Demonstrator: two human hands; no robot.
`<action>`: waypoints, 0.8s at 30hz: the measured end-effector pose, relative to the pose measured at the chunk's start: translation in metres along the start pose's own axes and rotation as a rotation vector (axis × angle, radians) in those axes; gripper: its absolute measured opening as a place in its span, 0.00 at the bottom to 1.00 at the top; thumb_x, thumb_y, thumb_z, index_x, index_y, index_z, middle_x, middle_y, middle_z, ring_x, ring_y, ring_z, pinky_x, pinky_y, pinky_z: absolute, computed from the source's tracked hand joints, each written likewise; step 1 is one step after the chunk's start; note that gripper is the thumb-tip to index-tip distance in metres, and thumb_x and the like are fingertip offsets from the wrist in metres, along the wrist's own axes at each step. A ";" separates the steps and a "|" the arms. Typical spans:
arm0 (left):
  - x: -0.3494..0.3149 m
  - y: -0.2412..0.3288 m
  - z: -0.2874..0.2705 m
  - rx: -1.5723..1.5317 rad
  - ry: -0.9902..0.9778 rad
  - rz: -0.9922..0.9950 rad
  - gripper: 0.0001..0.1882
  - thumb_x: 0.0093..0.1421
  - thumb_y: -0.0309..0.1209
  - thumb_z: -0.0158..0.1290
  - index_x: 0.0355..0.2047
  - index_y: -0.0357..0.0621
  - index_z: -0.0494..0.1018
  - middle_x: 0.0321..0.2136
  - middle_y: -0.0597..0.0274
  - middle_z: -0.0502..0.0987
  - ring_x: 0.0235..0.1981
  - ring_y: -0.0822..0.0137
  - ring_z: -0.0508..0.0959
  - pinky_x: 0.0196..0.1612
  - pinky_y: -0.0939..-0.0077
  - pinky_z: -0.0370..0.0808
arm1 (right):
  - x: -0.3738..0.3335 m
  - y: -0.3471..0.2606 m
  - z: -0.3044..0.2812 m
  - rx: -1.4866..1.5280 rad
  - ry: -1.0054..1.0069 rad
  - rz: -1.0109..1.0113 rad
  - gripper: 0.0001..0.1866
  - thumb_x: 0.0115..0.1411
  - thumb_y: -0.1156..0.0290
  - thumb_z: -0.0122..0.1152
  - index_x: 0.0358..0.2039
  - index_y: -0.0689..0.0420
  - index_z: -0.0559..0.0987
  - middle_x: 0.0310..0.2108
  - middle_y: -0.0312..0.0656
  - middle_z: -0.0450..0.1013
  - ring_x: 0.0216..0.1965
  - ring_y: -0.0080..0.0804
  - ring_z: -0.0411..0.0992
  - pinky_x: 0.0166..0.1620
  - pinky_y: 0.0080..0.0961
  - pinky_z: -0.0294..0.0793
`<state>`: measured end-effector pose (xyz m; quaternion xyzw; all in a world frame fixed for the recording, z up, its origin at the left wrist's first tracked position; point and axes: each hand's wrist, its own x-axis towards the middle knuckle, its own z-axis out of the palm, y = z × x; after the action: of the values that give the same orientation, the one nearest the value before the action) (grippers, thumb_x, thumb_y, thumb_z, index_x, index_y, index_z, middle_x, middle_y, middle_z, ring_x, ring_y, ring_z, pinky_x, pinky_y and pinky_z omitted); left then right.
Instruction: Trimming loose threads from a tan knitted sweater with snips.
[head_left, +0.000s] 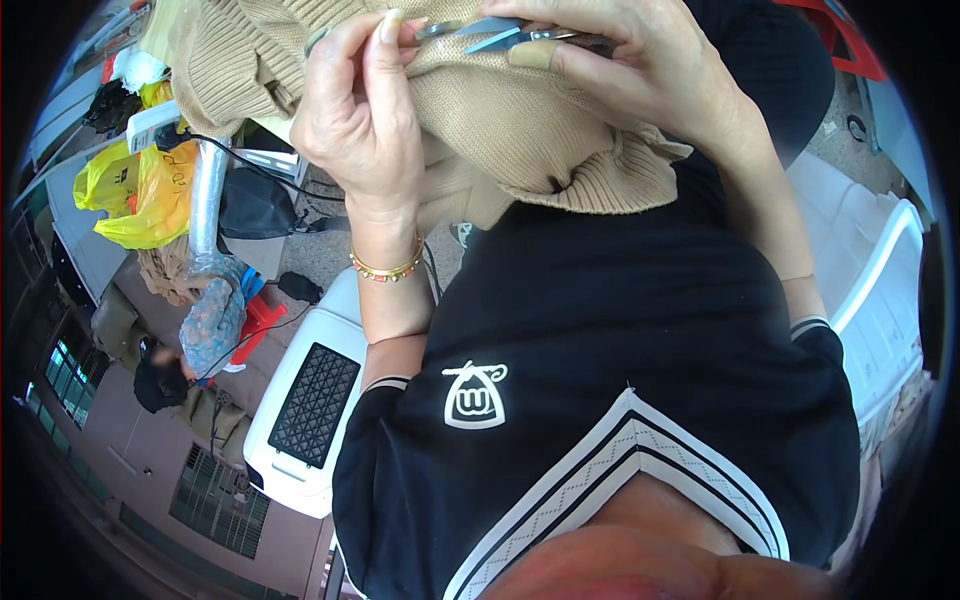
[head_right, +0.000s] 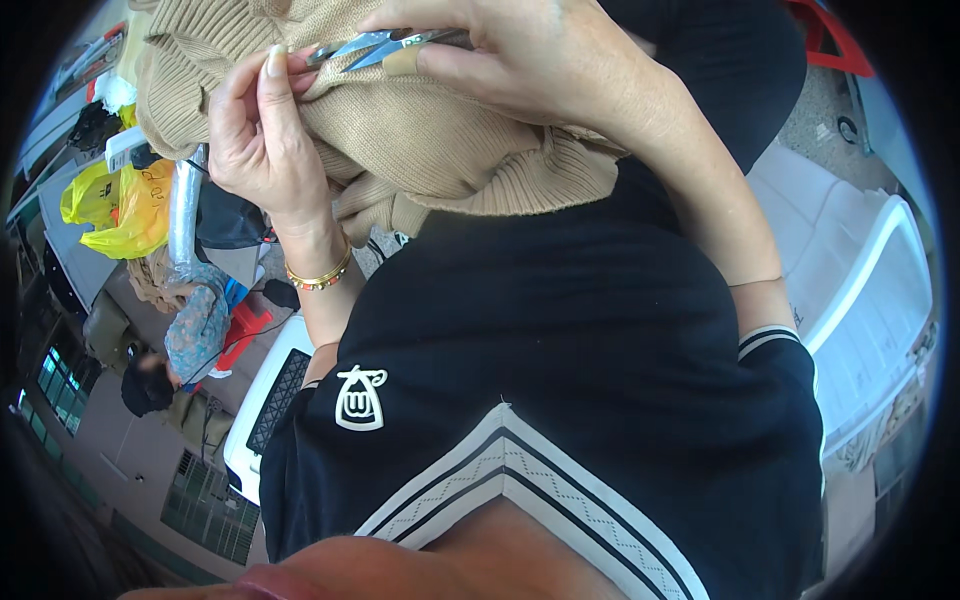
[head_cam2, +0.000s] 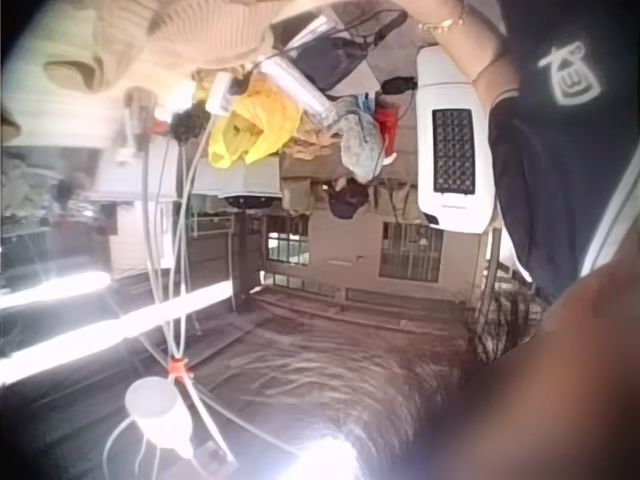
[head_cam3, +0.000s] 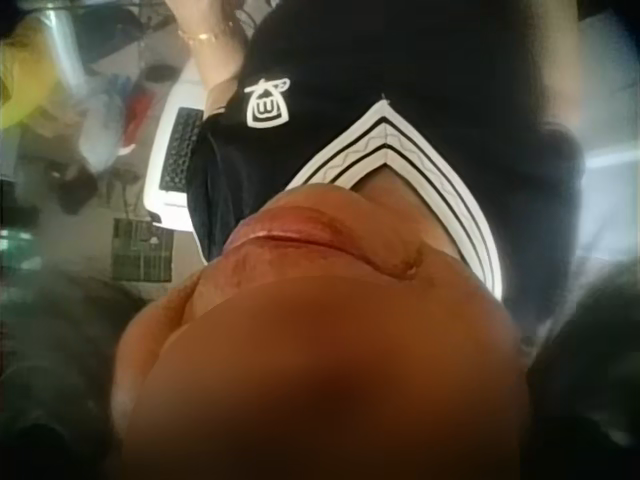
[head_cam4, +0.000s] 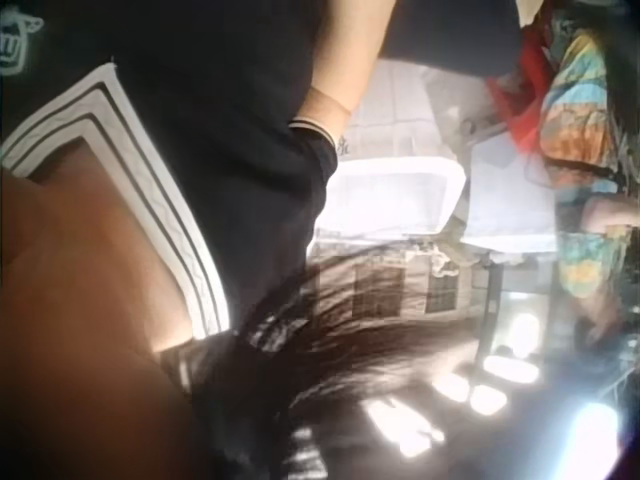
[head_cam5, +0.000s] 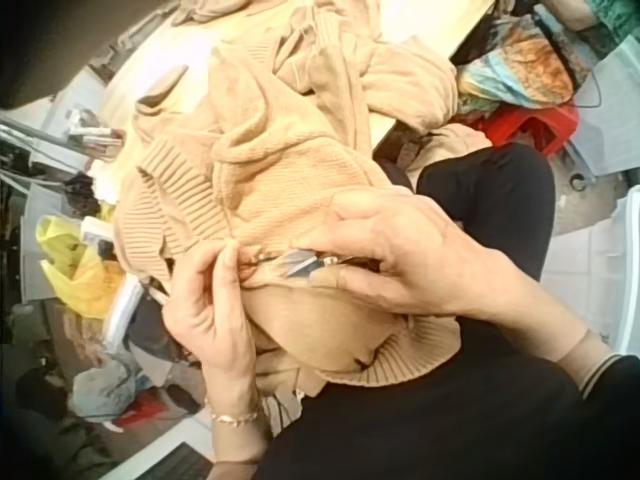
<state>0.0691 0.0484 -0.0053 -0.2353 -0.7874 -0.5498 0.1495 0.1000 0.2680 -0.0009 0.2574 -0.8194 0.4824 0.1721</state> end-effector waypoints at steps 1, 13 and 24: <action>0.001 -0.007 -0.001 0.047 0.024 0.011 0.04 0.66 0.20 0.55 0.40 0.30 0.78 0.30 0.55 0.83 0.29 0.75 0.82 0.33 0.85 0.80 | 0.000 0.007 0.007 0.023 0.130 -0.177 0.16 0.55 0.70 0.68 0.45 0.57 0.82 0.31 0.43 0.72 0.32 0.42 0.73 0.34 0.32 0.72; 0.007 -0.013 0.003 0.133 0.029 0.009 0.04 0.66 0.23 0.57 0.39 0.35 0.79 0.27 0.62 0.82 0.24 0.81 0.79 0.27 0.90 0.75 | 0.009 0.008 0.014 -0.088 0.173 -0.135 0.16 0.56 0.68 0.69 0.45 0.56 0.83 0.31 0.42 0.73 0.34 0.42 0.74 0.36 0.33 0.73; 0.012 -0.020 0.005 0.128 -0.003 0.113 0.05 0.66 0.23 0.57 0.40 0.35 0.80 0.28 0.63 0.82 0.22 0.81 0.78 0.24 0.91 0.73 | 0.018 0.016 0.020 -0.156 0.197 -0.196 0.15 0.53 0.69 0.70 0.43 0.55 0.83 0.30 0.40 0.73 0.32 0.39 0.74 0.34 0.31 0.73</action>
<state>0.0481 0.0494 -0.0170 -0.2701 -0.8066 -0.4887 0.1940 0.0756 0.2525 -0.0125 0.2735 -0.8045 0.4209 0.3174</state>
